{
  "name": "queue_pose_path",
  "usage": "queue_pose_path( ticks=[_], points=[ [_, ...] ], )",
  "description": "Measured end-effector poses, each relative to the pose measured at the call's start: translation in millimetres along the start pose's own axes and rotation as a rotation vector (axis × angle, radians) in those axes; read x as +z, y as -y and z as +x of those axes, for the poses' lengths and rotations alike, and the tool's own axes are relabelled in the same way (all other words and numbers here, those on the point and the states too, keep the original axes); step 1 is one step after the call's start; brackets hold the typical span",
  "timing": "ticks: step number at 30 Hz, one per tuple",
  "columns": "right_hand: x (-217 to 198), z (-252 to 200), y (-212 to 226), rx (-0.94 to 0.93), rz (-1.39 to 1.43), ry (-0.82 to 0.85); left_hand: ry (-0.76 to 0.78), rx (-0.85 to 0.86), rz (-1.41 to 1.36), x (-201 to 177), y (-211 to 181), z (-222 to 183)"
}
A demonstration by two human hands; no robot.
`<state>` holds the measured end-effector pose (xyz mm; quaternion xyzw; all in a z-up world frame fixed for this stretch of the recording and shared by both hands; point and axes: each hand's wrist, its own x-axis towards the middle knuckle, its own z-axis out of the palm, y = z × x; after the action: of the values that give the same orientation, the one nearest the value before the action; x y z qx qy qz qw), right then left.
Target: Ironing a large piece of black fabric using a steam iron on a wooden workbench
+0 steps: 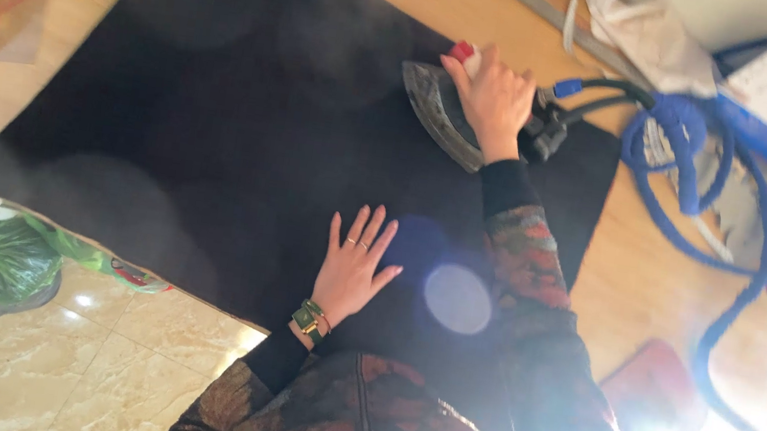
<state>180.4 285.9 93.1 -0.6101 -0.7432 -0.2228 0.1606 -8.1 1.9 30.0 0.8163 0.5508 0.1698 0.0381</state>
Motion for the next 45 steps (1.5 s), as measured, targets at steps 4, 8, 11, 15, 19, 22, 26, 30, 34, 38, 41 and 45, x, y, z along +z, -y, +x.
queue_pose_path(
  ticks=[4,8,11,15,19,22,26,30,34,38,41,45],
  points=[
    [-8,-30,-9,0.008,-0.003,-0.050,-0.019,0.028,0.000,4,-1,0],
    [-60,-79,-13,0.058,0.026,0.046,0.012,0.016,0.020,10,-1,-2],
    [-104,-120,-26,0.038,0.092,0.132,0.064,-0.012,0.042,11,-1,-1],
    [-138,-174,-51,-0.007,0.092,0.245,0.114,-0.031,0.094,10,-2,0],
    [-139,-196,-82,0.011,-0.006,0.201,0.135,-0.035,0.101,12,-2,0],
    [-126,-191,-107,-0.022,-0.022,0.163,0.136,-0.032,0.116,11,-3,0],
    [-96,-169,-134,-0.037,-0.066,0.067,0.130,-0.034,0.117,13,-3,0],
    [-66,-137,-149,-0.016,-0.162,-0.008,0.137,-0.039,0.092,12,-3,1],
    [-17,-110,-173,-0.040,-0.235,-0.065,0.055,-0.006,0.179,2,-6,3],
    [4,-83,-181,-0.033,-0.257,-0.034,0.039,0.000,0.159,1,-5,3],
    [7,-72,-182,-0.024,-0.207,0.001,0.032,0.004,0.164,3,-5,2],
    [14,-67,-187,-0.046,-0.184,0.021,0.025,0.012,0.172,3,-5,2]
  ],
)
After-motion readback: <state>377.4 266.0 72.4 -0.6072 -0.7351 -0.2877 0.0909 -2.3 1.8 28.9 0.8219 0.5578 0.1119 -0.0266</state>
